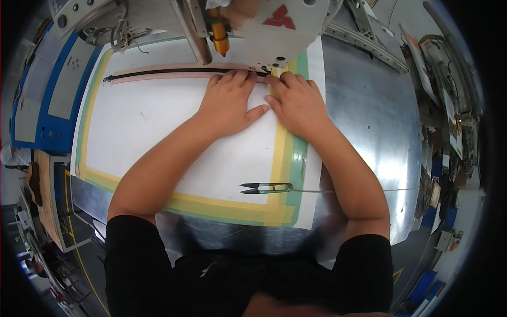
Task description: Sewing a zipper onto a piece of leather or fabric using an industrial sewing machine.
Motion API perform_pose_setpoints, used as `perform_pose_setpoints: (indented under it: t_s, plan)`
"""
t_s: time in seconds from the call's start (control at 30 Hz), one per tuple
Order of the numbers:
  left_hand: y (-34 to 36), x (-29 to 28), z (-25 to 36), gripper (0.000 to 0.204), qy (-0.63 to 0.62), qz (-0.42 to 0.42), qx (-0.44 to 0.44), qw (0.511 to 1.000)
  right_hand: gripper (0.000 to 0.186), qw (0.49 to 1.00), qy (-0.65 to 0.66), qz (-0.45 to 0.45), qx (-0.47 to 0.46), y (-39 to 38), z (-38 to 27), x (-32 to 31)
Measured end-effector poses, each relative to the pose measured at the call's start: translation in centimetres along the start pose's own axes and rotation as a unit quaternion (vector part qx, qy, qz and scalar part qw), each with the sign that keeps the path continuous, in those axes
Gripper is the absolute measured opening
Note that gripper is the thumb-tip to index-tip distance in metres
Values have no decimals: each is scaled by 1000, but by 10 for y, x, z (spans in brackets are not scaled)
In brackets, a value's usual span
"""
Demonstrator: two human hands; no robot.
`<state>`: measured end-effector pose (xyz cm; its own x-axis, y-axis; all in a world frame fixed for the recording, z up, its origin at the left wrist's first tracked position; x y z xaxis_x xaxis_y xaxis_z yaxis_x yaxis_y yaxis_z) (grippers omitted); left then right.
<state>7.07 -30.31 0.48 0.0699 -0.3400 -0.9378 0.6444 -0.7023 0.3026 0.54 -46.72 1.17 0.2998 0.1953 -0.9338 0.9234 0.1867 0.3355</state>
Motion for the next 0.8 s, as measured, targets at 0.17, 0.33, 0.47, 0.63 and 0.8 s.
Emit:
perform_pose_setpoints:
  t_s: [0.17, 0.33, 0.47, 0.63, 0.8]
  plan:
    - [-13, -14, -21, 66, -12, -9, -2, 1000, 41, 999, -14, -29, 16, 1, -3, -2]
    - [-44, -32, -101, 65, 48, 9, -107, 993, 40, 996, -38, -63, 44, -3, 3, -7]
    - [-60, -52, -151, 65, 65, -4, -158, 985, 39, 994, -41, -74, 66, -10, 13, -10]
    - [-59, -46, -156, 69, 14, -18, -135, 991, 40, 987, -75, -106, 99, -13, 15, -13]
    - [-57, -35, -137, 72, 36, 5, -137, 990, 41, 992, -32, -104, 67, -30, 7, -25]
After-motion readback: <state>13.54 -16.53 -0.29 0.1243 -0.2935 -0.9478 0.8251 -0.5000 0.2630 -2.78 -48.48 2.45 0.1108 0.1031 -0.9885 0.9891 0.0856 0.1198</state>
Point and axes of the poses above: each hand's wrist, its own y-axis towards the middle knuckle, its own x-axis out of the palm, z = x × y, the point moved 4 cm from there along y, towards the middle knuckle, and after that the axes turned 4 degrees about -x, right-handed, at the moved point
